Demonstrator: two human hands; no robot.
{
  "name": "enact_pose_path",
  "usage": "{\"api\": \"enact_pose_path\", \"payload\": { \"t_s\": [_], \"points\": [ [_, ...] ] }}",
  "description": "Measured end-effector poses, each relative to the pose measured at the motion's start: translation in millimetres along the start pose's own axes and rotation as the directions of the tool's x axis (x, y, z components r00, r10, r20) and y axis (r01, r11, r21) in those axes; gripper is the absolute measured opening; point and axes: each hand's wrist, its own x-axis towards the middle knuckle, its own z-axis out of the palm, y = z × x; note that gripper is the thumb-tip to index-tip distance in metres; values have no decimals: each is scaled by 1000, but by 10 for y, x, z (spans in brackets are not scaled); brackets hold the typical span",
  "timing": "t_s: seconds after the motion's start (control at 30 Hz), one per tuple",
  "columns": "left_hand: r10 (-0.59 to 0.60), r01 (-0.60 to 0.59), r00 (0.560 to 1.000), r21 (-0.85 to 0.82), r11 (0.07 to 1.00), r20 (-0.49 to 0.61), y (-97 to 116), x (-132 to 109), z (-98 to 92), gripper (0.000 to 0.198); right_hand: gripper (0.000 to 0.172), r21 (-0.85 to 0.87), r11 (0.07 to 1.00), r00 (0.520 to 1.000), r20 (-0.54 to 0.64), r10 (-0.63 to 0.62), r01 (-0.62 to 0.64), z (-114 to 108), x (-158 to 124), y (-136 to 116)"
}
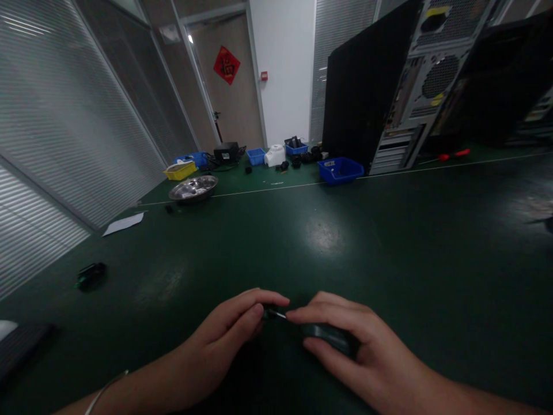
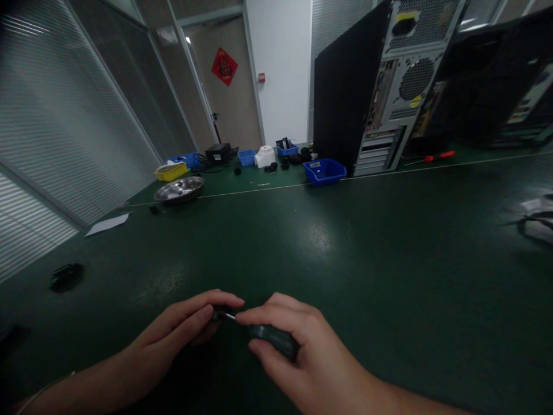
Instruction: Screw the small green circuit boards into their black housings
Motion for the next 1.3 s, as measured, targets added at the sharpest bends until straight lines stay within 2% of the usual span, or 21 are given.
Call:
{"api": "enact_pose_path", "payload": {
  "t_s": [0.23,0.53,0.63,0.77,0.9,1.1,1.3],
  "points": [
    [-20,26,999,-154,988,39,-73,46,18,38,37,21,997,996,52,-72,71,-10,-3,37],
    [15,5,997,-254,967,75,-92,75,4,35,35,22,999,1000,9,-26,26,3,7,32],
    [9,-2,999,-191,982,34,-103,60,9,34,37,17,1000,1000,15,-22,21,3,-3,30],
    [63,-64,997,-13,998,-45,-95,-1,10,33,37,5,1000,1000,8,-12,12,4,-12,32],
    [72,-68,997,110,992,-41,-90,-46,-5,33,36,15,1000,1000,7,-7,7,6,-10,33],
    [11,-9,1000,-100,995,13,-105,4,13,33,33,47,999,1000,16,13,-14,-3,-10,9],
    [11,-3,999,-146,989,53,-54,37,16,36,37,76,997,1000,5,-22,22,-3,5,23]
  ]
}}
